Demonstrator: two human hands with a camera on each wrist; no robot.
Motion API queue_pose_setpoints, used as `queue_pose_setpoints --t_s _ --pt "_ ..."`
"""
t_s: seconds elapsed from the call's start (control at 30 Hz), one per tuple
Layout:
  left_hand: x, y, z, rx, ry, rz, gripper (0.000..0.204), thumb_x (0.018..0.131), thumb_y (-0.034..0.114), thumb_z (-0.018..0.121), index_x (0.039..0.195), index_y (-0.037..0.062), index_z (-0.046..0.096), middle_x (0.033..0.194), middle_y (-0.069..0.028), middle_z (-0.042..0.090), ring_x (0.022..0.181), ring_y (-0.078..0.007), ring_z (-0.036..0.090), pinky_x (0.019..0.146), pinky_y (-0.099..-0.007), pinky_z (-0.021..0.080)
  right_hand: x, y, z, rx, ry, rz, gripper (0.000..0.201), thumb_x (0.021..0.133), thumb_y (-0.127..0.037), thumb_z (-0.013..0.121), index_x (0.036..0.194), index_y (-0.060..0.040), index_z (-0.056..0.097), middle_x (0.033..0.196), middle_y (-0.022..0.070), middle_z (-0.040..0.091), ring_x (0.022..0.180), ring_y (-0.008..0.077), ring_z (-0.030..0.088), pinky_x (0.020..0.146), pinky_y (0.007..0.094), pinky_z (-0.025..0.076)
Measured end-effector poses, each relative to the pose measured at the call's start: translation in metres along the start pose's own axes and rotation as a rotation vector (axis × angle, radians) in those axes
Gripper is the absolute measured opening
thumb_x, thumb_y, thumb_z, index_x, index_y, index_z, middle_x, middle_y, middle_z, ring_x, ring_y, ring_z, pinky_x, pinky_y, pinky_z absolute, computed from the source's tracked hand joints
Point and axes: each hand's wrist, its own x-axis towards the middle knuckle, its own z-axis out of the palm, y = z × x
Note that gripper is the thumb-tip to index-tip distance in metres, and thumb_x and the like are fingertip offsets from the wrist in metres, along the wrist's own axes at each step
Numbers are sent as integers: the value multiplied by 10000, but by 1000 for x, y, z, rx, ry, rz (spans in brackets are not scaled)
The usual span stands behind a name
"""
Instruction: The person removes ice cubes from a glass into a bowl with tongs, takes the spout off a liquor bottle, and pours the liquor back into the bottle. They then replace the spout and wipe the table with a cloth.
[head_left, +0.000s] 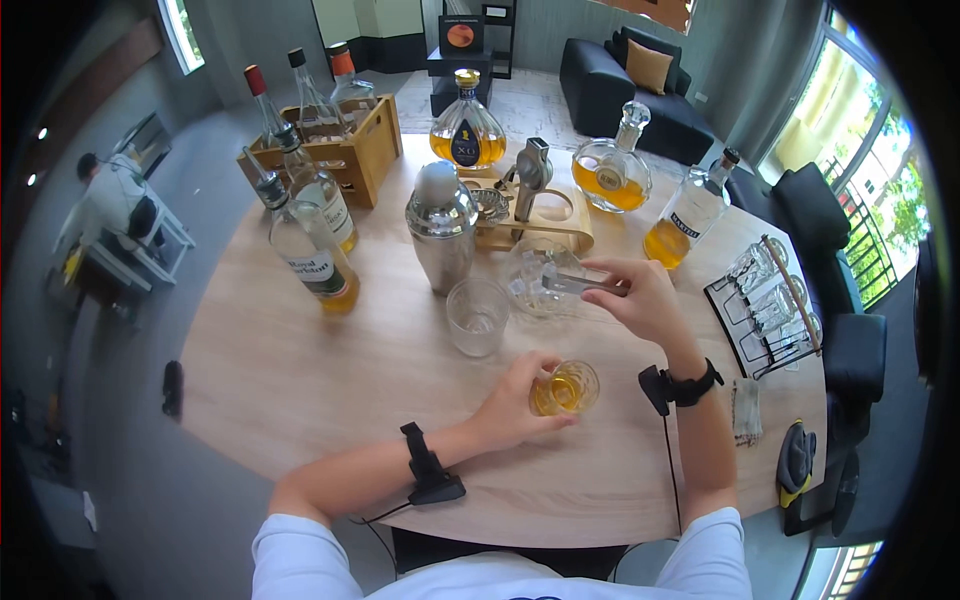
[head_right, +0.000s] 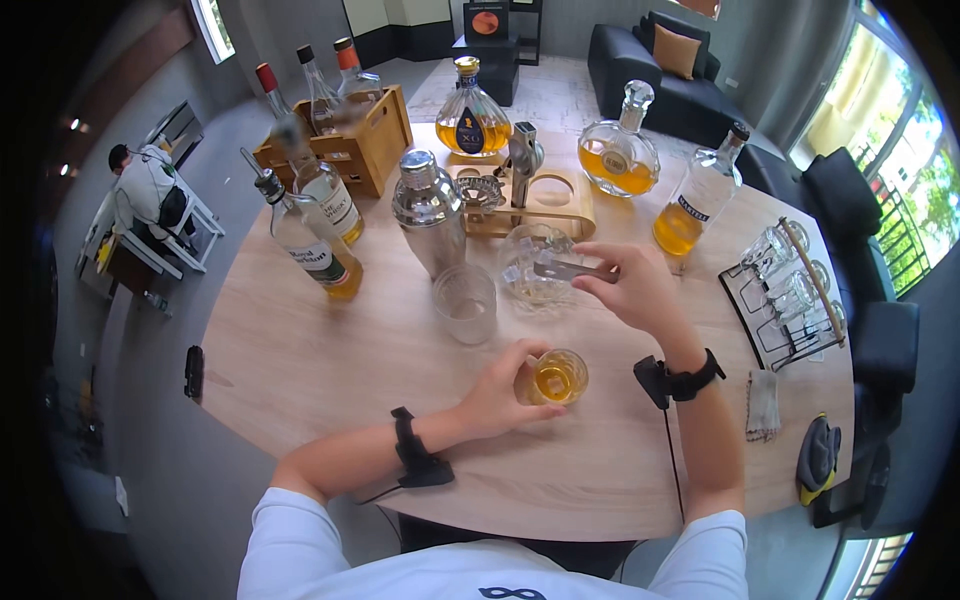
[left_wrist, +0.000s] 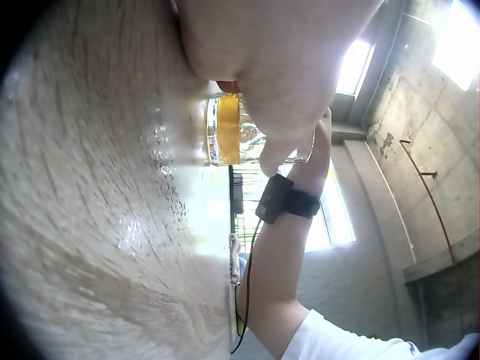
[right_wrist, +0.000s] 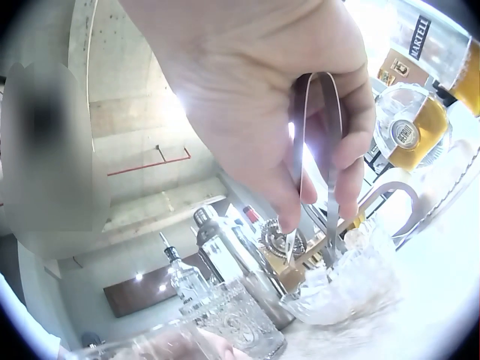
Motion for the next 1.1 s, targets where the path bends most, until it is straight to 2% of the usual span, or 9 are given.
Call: queue_pose_setpoints --t_s 0.13,0.23,0.33,0.4,0.47,0.63,0.77,0.93,1.1 --pt "-3 -4 3 -31 19 11 756 808 244 957 1409 43 546 1294 -113 633 1120 -216 653 966 -347 520 -8 5 4 -31 132 -111 420 868 -215 890 1227 -30 776 923 172 810 717 190 764 707 304 575" --pt "-2 -2 2 -48 -19 -35 776 801 280 946 1407 22 536 1317 -182 576 1211 -317 600 1035 -401 517 -29 -5 -16 -27 155 -81 433 845 -186 909 1223 -24 770 950 153 811 745 199 756 732 312 588" --pt "0 -4 1 -64 -27 -43 784 790 269 954 1405 22 536 1315 -178 578 1200 -325 602 1036 -400 515 -57 -21 -49 17 28 25 447 813 -158 935 1203 -15 770 973 133 798 767 208 739 738 312 589" --pt "-5 -9 3 20 11 0 773 797 245 969 1418 55 549 1267 -83 619 1081 -195 625 969 -342 506 -75 -27 -62 86 -30 -17 447 773 -135 951 1172 -27 780 987 105 786 776 204 719 734 312 576" --pt "-5 -10 3 -2 8 -5 778 792 243 972 1420 60 549 1266 -79 620 1082 -194 625 956 -337 502 -88 -39 -75 -80 -139 -236 466 742 -132 954 1167 -46 784 1017 96 793 795 199 719 733 318 561" --pt "-1 0 -1 -18 2 -1 791 776 228 979 1421 70 551 1276 -76 626 1104 -196 629 926 -327 494 -103 -61 -55 -275 -201 -251 353 801 -130 864 1132 -83 751 942 100 731 854 303 717 757 396 555" --pt "0 6 -4 13 6 2 781 763 203 979 1409 81 557 1298 -76 630 1155 -201 622 942 -334 489 -106 -65 -43 -301 -280 -332 313 822 -129 835 1116 -75 742 952 85 736 886 289 716 772 399 552" --pt "-4 1 2 11 14 3 770 762 182 972 1406 92 560 1322 -77 624 1204 -214 613 974 -353 485 -116 -79 -31 -637 -327 -395 280 845 -135 778 1109 -59 719 948 38 737 897 238 706 761 389 556" --pt "-3 9 -1 49 2 52 759 755 137 958 1401 95 562 1378 -89 605 1281 -248 582 992 -369 494 -119 -75 -39 -523 -244 -410 282 840 -144 784 1103 -65 721 949 28 738 888 230 704 759 377 559"
